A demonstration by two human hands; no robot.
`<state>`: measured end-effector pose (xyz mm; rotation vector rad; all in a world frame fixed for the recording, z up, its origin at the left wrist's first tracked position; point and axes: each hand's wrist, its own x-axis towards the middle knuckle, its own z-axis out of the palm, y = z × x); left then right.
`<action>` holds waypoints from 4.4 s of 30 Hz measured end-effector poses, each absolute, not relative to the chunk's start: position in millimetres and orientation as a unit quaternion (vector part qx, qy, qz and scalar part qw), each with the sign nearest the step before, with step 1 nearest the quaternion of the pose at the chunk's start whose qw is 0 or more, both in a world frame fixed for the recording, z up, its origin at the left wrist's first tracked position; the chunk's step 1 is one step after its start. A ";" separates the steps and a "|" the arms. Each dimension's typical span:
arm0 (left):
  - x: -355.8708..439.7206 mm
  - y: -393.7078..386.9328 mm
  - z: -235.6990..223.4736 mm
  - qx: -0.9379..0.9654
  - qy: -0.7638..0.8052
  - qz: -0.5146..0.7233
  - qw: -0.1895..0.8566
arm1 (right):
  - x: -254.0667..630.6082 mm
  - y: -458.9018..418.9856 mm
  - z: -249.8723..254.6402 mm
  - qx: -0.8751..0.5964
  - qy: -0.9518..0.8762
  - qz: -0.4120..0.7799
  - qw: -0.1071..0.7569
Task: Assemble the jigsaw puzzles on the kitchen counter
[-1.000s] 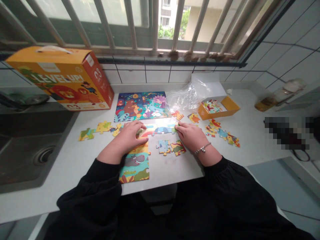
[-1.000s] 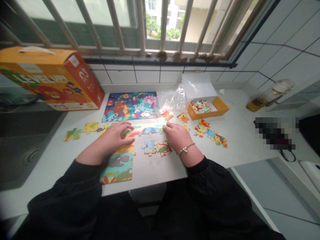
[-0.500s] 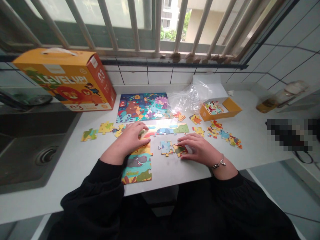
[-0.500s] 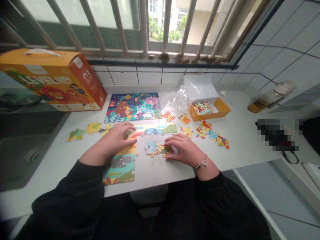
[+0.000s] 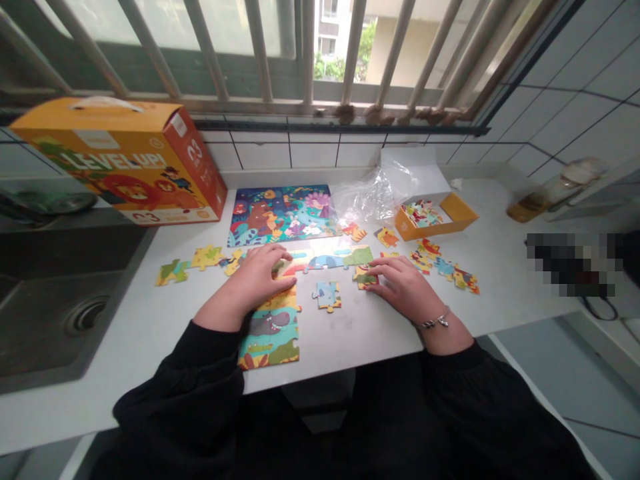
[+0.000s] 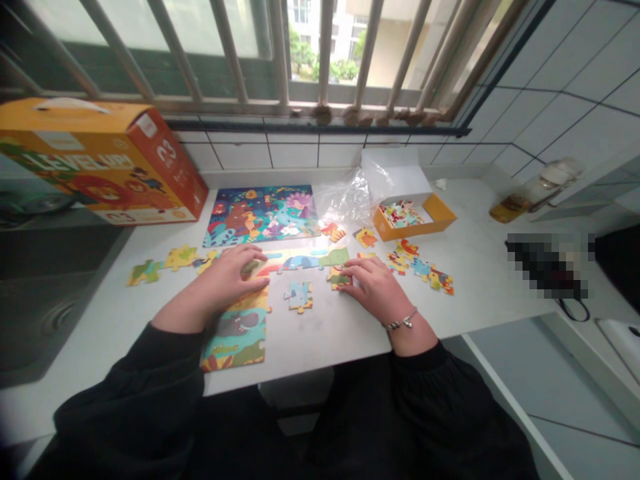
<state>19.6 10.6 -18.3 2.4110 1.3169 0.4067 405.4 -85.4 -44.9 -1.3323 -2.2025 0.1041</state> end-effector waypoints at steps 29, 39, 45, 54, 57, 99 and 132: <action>21.6 9.3 -16.9 0.850 0.470 0.147 0.189 | 391.6 -92.6 -46.6 -0.565 -0.796 0.025 0.215; 22.4 8.4 -16.5 0.851 0.473 0.146 0.176 | 390.7 -88.8 -44.6 -0.505 -0.822 0.036 0.260; 21.7 8.8 -16.8 0.849 0.476 0.144 0.178 | 387.4 -89.1 -43.8 -0.497 -0.825 0.044 0.268; 22.2 7.4 -15.0 0.845 0.481 0.151 0.178 | 439.0 -98.8 -41.2 -0.682 -0.669 -0.108 0.277; 22.2 7.7 -15.9 0.845 0.482 0.151 0.176 | 480.7 -109.6 -49.7 -0.770 -0.604 -0.131 0.161; 21.6 6.6 -13.1 0.843 0.490 0.156 0.162 | 290.4 -148.3 -44.9 -0.604 -0.759 0.053 0.237; 50.6 -9.1 -24.5 0.905 0.345 0.089 0.231 | 281.3 -139.2 -43.2 -0.560 -0.763 0.097 0.307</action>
